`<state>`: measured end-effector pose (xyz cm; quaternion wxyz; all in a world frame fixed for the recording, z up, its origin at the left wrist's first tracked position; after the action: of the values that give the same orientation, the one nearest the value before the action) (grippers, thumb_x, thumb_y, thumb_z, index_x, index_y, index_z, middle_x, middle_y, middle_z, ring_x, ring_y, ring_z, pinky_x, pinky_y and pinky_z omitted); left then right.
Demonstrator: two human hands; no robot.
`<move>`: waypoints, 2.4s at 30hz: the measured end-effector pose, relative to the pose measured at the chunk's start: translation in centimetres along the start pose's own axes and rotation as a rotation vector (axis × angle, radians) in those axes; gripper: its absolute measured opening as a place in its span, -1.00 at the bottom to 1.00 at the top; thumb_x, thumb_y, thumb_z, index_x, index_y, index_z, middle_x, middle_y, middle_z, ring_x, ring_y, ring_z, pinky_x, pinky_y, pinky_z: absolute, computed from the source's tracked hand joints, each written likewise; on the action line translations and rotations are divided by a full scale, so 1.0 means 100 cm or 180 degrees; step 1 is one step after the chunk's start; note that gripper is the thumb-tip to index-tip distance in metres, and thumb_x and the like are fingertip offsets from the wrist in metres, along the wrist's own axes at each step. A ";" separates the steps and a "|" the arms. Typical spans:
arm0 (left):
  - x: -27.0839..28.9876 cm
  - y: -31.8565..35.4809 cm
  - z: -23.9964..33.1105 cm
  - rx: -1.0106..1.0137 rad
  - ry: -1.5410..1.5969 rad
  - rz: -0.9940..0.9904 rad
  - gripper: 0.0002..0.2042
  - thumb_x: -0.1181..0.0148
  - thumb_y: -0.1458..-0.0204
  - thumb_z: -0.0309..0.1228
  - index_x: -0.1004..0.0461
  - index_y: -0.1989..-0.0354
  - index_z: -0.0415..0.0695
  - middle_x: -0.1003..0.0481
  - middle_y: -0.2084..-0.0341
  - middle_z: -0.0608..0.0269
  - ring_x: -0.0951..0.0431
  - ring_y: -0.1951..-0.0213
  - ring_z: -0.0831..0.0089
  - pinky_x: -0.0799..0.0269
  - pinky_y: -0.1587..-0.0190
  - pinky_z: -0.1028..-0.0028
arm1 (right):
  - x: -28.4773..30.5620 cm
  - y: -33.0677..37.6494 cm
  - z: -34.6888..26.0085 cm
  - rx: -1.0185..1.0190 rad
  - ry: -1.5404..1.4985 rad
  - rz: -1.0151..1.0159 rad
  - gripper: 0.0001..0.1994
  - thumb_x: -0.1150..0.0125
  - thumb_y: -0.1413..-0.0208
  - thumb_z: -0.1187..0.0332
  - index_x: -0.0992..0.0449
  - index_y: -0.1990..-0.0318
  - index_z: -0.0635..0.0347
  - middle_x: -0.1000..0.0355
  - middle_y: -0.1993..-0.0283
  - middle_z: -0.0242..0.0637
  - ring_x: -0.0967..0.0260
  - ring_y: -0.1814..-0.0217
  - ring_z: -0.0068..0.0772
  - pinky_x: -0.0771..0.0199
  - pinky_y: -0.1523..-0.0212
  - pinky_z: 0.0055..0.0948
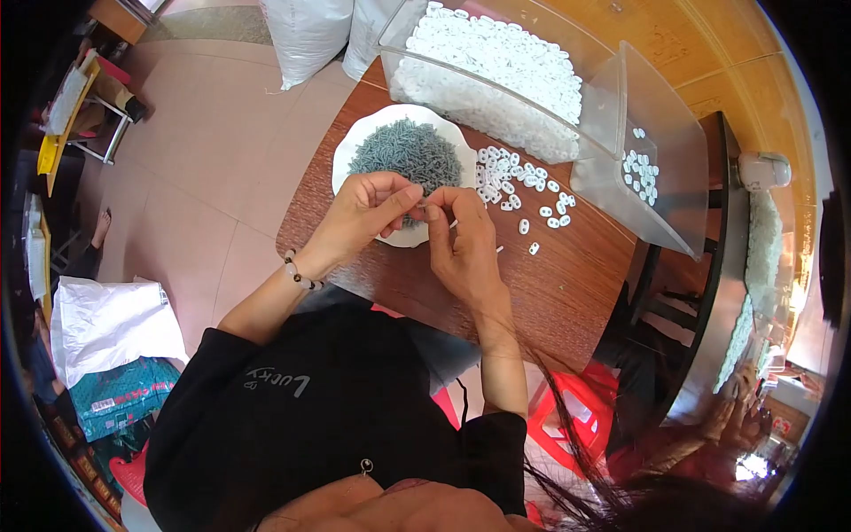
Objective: The recorder is threading small white plastic components and tiny grey beads onto a thin wire using a needle.
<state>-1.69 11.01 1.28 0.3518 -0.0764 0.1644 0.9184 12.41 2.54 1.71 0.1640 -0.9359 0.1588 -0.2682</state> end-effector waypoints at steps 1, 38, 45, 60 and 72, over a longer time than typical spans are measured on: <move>0.002 -0.001 0.003 0.0096 -0.0212 -0.0221 -0.79 -0.14 -0.14 -0.28 -0.53 0.36 -0.18 -0.51 0.57 0.39 -0.34 0.59 0.78 -0.21 0.58 0.74 | 0.002 -0.001 0.000 -0.0014 0.0004 -0.0005 -0.95 -0.10 -0.12 0.54 -0.40 0.27 0.29 -0.35 0.36 -0.20 -0.34 0.43 -0.32 -0.34 0.43 -0.42; 0.002 -0.005 0.001 0.0344 0.0025 -0.0321 -0.94 -0.19 -0.02 -0.50 -0.51 0.40 -0.23 -0.53 0.53 0.30 -0.38 0.59 0.71 -0.25 0.56 0.66 | 0.003 -0.009 0.002 0.0781 0.0997 0.0037 -0.81 -0.18 0.08 0.61 -0.33 0.30 0.24 -0.32 0.42 -0.21 -0.26 0.39 -0.16 -0.30 0.41 -0.27; -0.003 -0.005 0.010 -0.1339 -0.2773 0.0384 -0.92 -0.24 0.15 -0.51 -0.52 0.44 -0.20 -0.49 0.57 0.19 -0.50 0.56 0.37 -0.38 0.49 0.43 | -0.005 0.003 0.002 -0.0466 -0.0098 -0.0144 -0.97 -0.03 -0.14 0.54 -0.36 0.27 0.28 -0.35 0.44 -0.21 -0.30 0.49 -0.35 -0.29 0.47 -0.42; -0.004 -0.001 -0.001 -0.1184 -0.2348 0.0553 -0.90 -0.24 0.02 -0.47 -0.57 0.37 -0.22 -0.49 0.55 0.22 -0.44 0.61 0.51 -0.33 0.52 0.53 | 0.012 0.025 0.013 -0.0899 0.0223 0.0153 -0.90 -0.03 -0.19 0.47 -0.38 0.27 0.34 -0.38 0.46 -0.19 -0.30 0.47 -0.45 -0.30 0.43 -0.47; -0.041 0.018 -0.009 -0.0008 -0.0450 -0.0342 -0.86 -0.21 -0.08 -0.47 -0.54 0.32 -0.33 -0.53 0.49 0.37 -0.45 0.43 0.75 -0.37 0.40 0.70 | 0.027 0.047 -0.019 -0.0658 0.0526 0.0276 -0.93 -0.11 -0.07 0.58 -0.36 0.31 0.28 -0.35 0.38 -0.18 -0.28 0.36 -0.16 -0.30 0.37 -0.32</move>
<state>0.20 6.88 1.90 0.4113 -0.0205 0.1336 0.9014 12.56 -3.10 2.62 0.0646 -0.9148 0.2388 -0.3192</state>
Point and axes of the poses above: each hand's wrist, its own y-axis away from the middle knuckle, its own x-axis out of the back of the hand, z = x × y, the point moved 1 cm from there along -y, towards the middle knuckle
